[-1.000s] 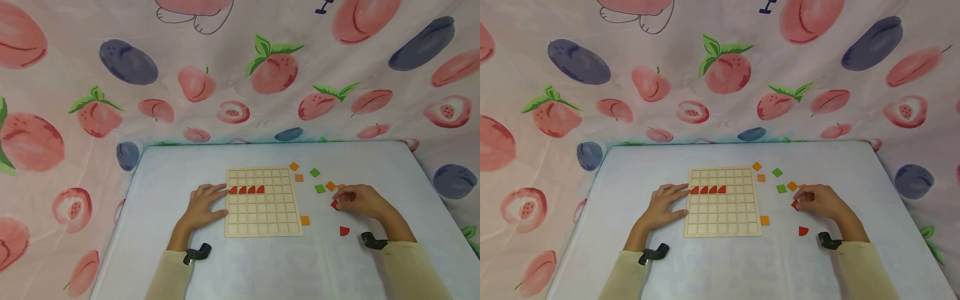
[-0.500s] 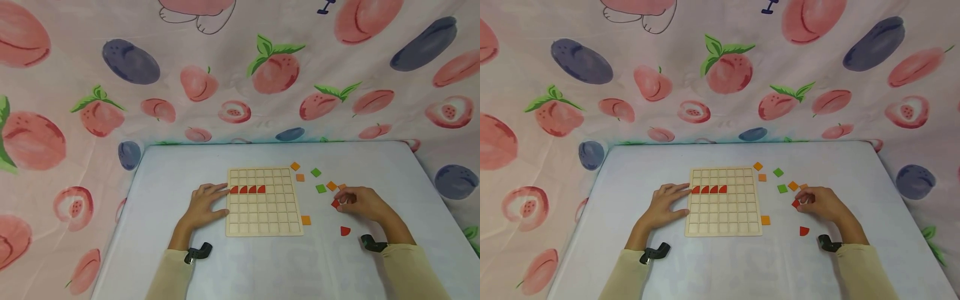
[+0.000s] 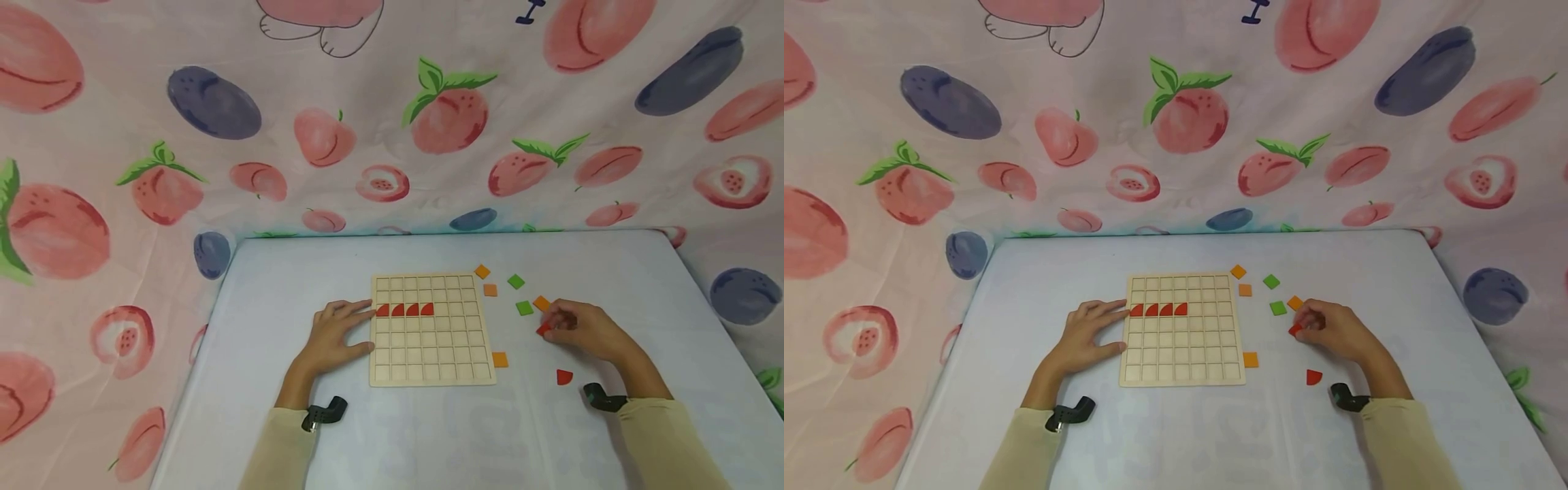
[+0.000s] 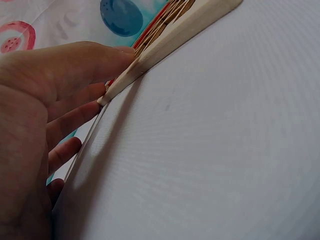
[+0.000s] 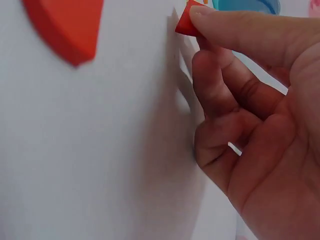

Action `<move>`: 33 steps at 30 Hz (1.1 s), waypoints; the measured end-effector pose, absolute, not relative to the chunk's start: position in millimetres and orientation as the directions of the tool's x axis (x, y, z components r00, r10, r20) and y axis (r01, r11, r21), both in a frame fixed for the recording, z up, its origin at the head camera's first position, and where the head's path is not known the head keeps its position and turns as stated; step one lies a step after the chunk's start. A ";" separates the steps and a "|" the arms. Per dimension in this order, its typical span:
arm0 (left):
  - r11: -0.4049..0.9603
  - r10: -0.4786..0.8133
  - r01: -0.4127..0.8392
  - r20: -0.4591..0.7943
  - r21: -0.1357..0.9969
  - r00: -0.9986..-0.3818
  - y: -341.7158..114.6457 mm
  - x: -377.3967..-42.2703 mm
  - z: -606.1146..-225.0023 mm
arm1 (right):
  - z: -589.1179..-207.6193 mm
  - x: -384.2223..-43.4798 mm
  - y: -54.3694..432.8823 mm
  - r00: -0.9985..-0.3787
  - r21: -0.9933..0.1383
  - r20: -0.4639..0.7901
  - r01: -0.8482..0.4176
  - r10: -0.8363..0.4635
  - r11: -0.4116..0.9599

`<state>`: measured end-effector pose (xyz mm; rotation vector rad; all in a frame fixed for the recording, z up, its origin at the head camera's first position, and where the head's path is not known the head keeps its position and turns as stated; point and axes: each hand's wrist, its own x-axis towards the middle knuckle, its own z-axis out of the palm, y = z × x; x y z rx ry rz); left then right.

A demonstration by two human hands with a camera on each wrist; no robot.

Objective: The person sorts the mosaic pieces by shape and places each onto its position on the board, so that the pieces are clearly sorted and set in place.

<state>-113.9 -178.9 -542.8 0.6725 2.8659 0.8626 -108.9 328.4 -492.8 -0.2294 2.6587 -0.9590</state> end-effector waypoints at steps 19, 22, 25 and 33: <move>0.754 0.433 0.402 0.066 0.519 -0.899 -178.7 -114.4 -545.5 | -495.5 -121.6 295.9 -0.937 -0.755 -0.209 -0.029 -0.282 0.655; 0.756 0.431 0.396 0.059 0.521 -0.900 -179.1 -114.8 -545.8 | -497.4 -125.3 287.6 -0.937 -0.778 -0.199 -0.028 -0.289 0.627; 0.757 0.430 0.390 0.050 0.524 -0.901 -179.5 -115.8 -546.8 | -497.5 -128.4 278.1 -0.935 -0.808 -0.199 -0.012 -0.293 0.588; 0.756 0.431 0.389 0.048 0.527 -0.901 -178.8 -115.5 -544.9 | -494.5 -132.8 251.7 -0.935 -0.879 -0.209 0.051 -0.285 0.475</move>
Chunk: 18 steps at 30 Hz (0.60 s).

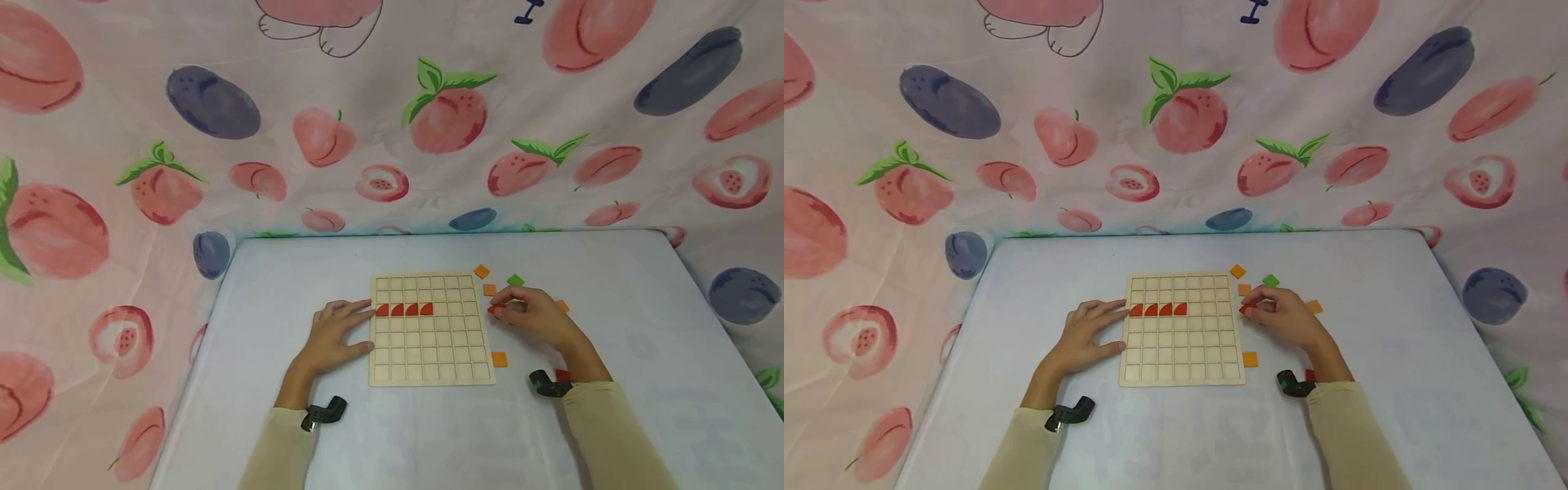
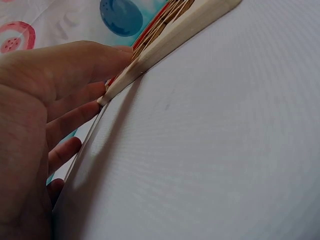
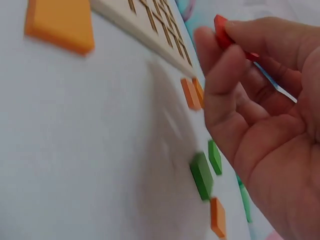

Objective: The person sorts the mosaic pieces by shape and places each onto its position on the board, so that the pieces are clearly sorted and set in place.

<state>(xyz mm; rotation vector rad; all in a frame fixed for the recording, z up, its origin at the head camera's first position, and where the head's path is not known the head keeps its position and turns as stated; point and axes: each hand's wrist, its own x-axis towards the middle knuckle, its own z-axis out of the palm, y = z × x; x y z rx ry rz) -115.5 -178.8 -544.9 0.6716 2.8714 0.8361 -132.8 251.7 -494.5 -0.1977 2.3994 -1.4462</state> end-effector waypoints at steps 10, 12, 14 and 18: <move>0.750 0.435 0.396 0.055 0.530 -0.899 -178.9 -115.0 -543.3 | -507.3 -137.2 225.2 -0.958 -0.892 -0.175 0.057 -0.226 0.449; 0.749 0.436 0.396 0.056 0.530 -0.898 -178.8 -115.0 -542.9 | -507.1 -137.4 218.7 -0.960 -0.894 -0.168 0.052 -0.225 0.445; 0.749 0.436 0.395 0.054 0.532 -0.898 -178.6 -115.2 -542.9 | -506.9 -137.8 211.9 -0.961 -0.895 -0.161 0.046 -0.225 0.444; 0.752 0.433 0.390 0.048 0.532 -0.900 -178.6 -115.3 -543.1 | -507.4 -138.6 198.9 -0.962 -0.888 -0.151 0.032 -0.225 0.459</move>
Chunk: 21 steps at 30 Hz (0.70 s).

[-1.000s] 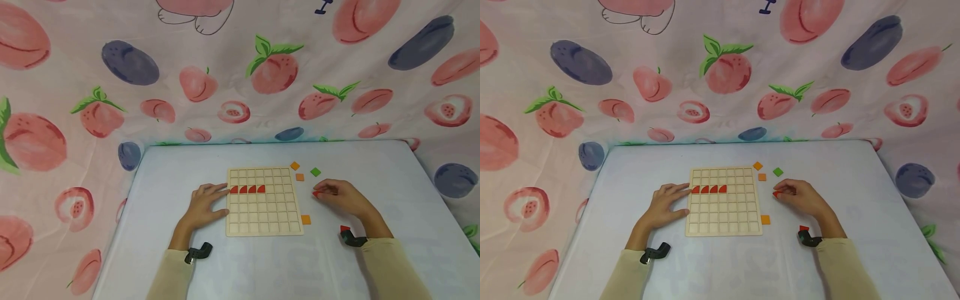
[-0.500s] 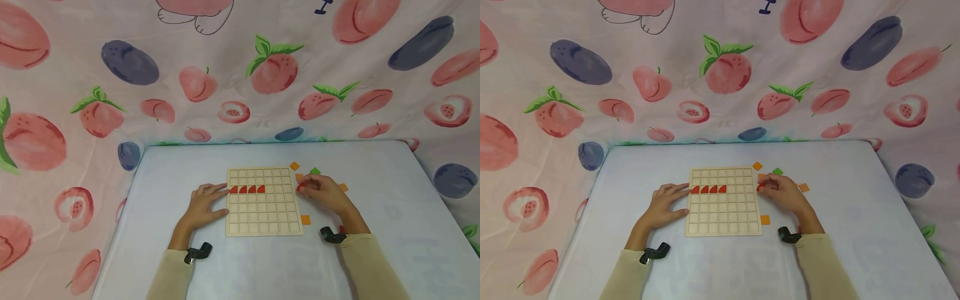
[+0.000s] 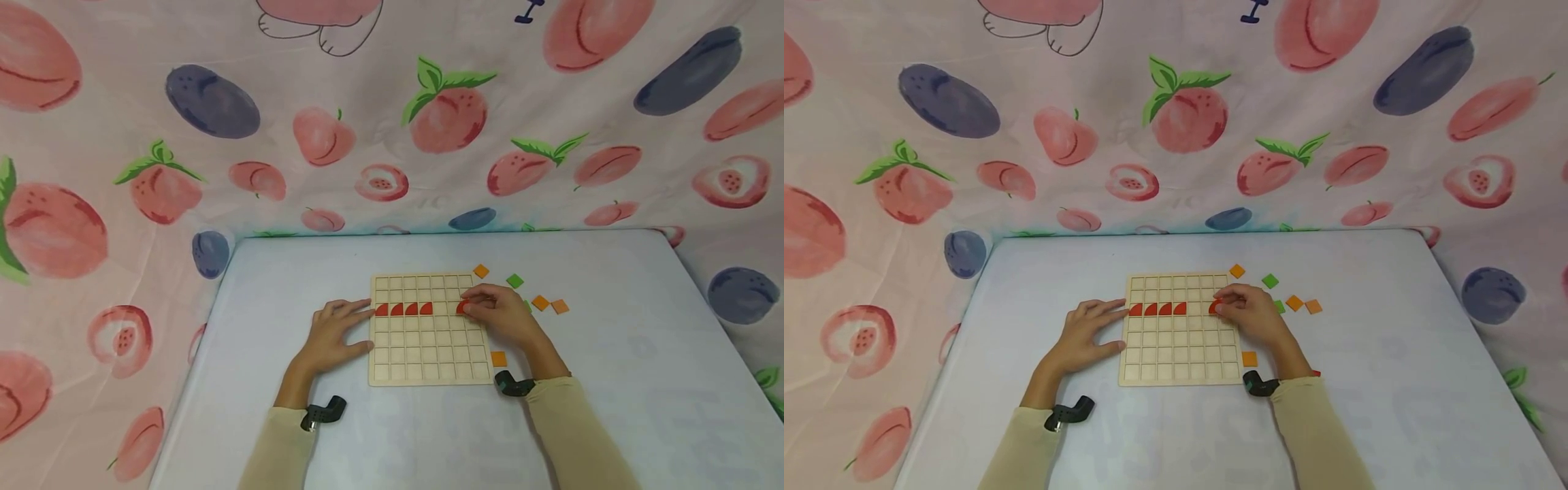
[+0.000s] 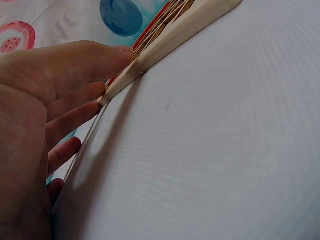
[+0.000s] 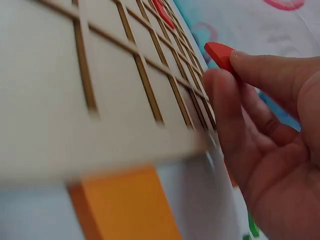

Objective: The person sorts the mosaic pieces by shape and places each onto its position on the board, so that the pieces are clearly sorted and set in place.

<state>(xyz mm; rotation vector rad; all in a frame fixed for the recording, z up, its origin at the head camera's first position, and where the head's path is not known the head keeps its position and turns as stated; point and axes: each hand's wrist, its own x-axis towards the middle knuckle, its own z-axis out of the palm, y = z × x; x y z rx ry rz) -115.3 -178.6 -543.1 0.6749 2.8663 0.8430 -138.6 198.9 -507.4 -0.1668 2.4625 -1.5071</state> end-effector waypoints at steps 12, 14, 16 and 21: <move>0.751 0.430 0.389 0.052 0.534 -0.901 -178.3 -114.7 -542.5 | -514.6 -144.7 167.7 -0.974 -0.899 -0.151 0.064 -0.170 0.433; 0.751 0.430 0.390 0.055 0.532 -0.901 -178.3 -114.4 -542.2 | -517.7 -146.5 165.2 -0.973 -0.908 -0.152 0.069 -0.172 0.413; 0.752 0.431 0.390 0.052 0.530 -0.901 -178.2 -114.6 -542.5 | -520.8 -148.3 163.9 -0.971 -0.913 -0.168 0.088 -0.170 0.398; 0.750 0.430 0.390 0.053 0.534 -0.901 -177.9 -114.3 -541.5 | -523.8 -151.9 163.3 -0.964 -0.905 -0.222 0.148 -0.145 0.400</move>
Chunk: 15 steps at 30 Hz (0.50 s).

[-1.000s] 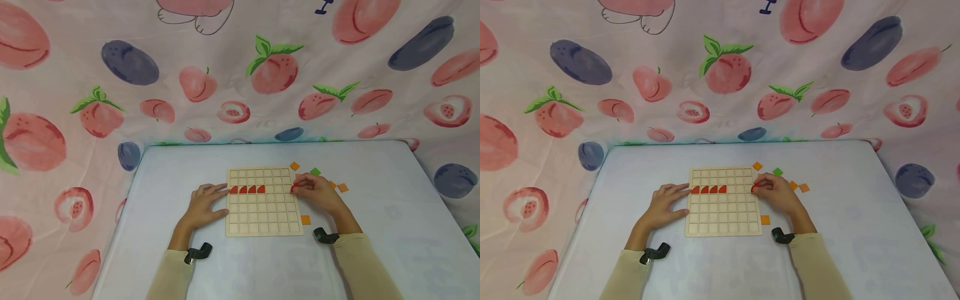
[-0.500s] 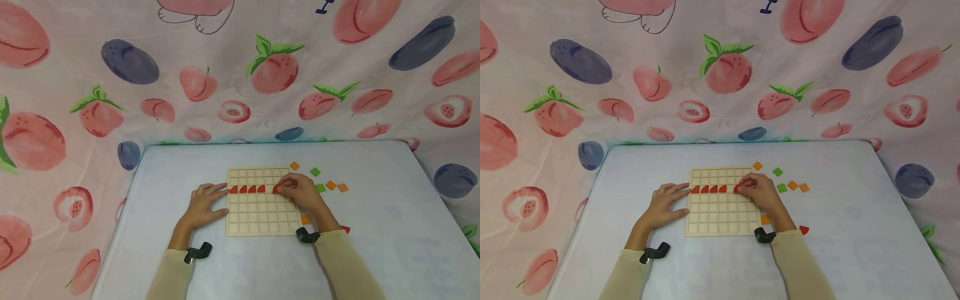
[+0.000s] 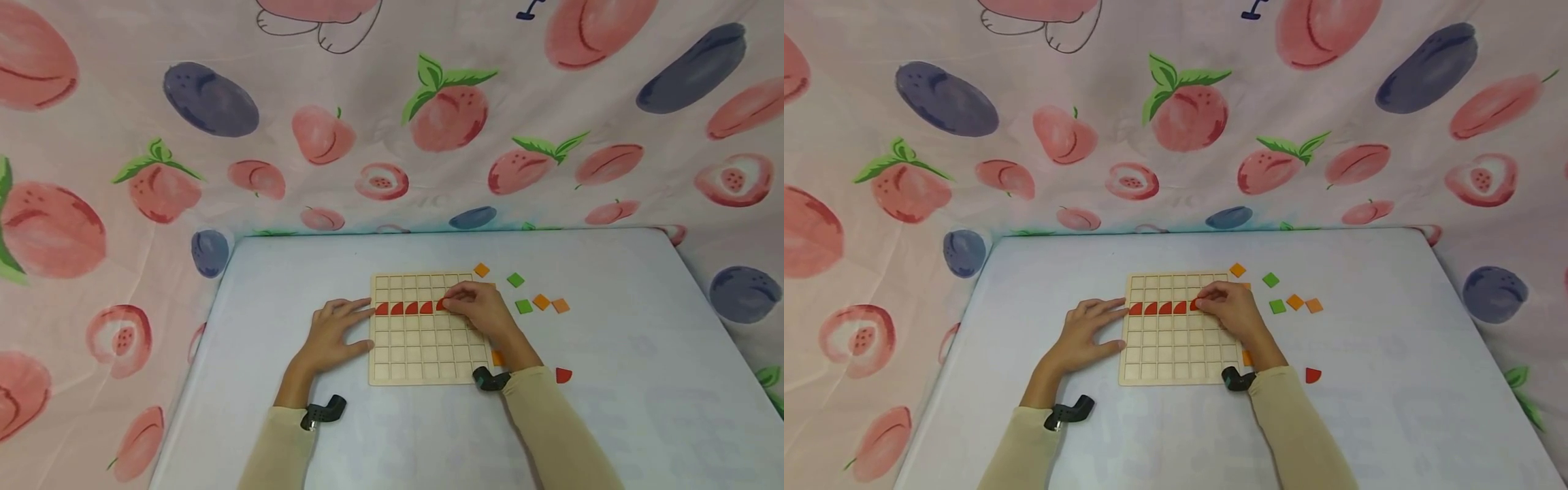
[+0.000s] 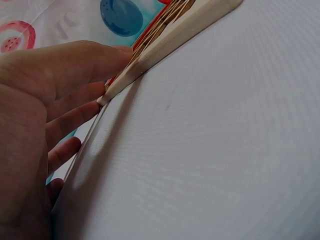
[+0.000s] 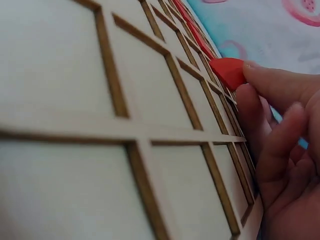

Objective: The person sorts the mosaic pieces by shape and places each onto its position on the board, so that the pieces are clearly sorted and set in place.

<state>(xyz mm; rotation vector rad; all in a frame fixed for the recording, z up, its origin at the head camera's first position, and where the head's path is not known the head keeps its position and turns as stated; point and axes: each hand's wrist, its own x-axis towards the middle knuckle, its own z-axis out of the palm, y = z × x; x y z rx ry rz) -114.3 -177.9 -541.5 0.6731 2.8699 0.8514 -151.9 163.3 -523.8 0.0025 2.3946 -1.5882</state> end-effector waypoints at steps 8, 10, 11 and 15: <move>0.751 0.426 0.382 0.048 0.539 -0.904 -178.2 -114.5 -541.4 | -522.0 -152.9 162.5 -0.962 -0.878 -0.248 0.172 -0.117 0.446; 0.751 0.426 0.382 0.046 0.538 -0.904 -178.3 -114.4 -541.4 | -522.8 -152.6 162.2 -0.963 -0.869 -0.242 0.162 -0.118 0.467; 0.752 0.426 0.382 0.046 0.538 -0.904 -178.4 -114.4 -541.4 | -523.3 -152.4 162.1 -0.964 -0.866 -0.238 0.157 -0.117 0.474; 0.751 0.426 0.381 0.044 0.539 -0.904 -177.9 -114.5 -541.2 | -525.3 -151.9 161.7 -0.970 -0.859 -0.217 0.136 -0.111 0.493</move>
